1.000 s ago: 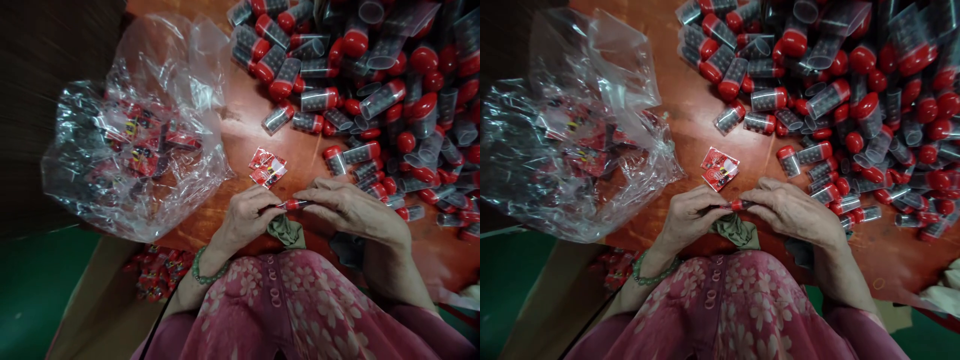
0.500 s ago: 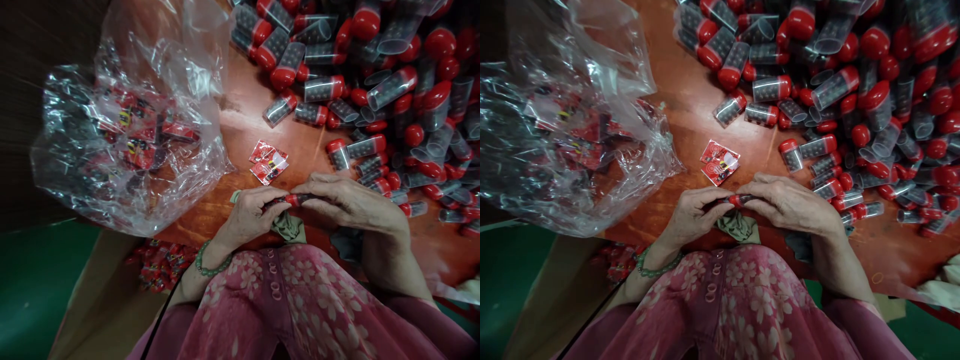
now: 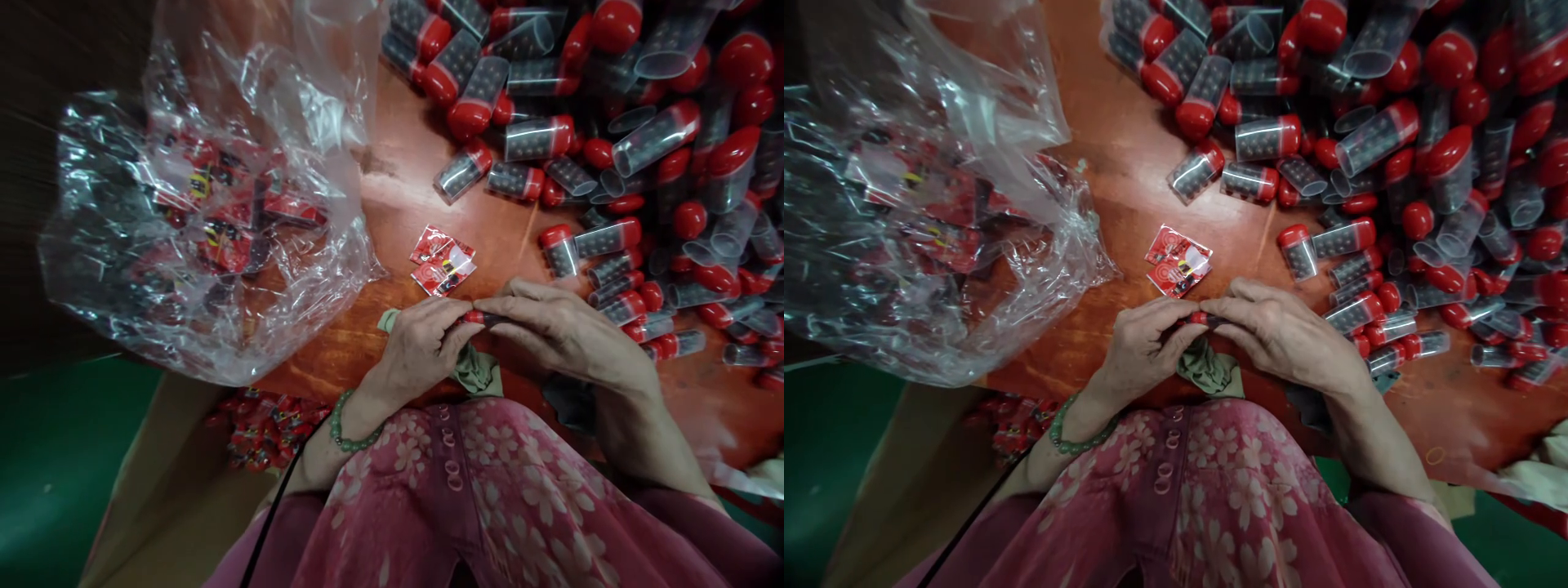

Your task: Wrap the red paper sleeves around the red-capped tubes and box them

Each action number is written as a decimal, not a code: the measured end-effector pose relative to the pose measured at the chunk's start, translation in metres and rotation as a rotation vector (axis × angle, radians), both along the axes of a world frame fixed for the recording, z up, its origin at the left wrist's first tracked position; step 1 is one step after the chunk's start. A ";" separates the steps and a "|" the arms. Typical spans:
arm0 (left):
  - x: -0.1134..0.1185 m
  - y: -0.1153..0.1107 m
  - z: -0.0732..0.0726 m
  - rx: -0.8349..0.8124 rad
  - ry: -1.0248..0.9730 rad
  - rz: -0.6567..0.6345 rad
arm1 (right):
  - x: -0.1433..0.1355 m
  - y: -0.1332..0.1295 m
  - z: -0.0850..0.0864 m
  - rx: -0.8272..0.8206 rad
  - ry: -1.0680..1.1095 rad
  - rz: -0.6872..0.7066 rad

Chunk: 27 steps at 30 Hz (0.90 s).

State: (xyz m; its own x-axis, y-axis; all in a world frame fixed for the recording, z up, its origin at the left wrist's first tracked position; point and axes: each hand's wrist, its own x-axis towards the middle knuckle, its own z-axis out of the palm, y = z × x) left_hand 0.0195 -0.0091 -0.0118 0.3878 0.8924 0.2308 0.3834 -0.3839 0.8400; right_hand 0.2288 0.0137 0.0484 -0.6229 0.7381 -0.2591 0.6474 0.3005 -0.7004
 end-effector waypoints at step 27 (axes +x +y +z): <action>0.004 -0.021 0.005 -0.963 -0.909 0.166 | -0.023 -0.046 -0.034 -0.090 0.559 -0.580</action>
State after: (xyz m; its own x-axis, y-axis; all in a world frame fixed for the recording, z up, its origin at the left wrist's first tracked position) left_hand 0.0231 -0.0301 -0.0067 0.3043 0.8659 -0.3970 -0.4698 0.4990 0.7282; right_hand 0.2056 -0.0326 0.0143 -0.2021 0.9746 -0.0965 0.2305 -0.0484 -0.9719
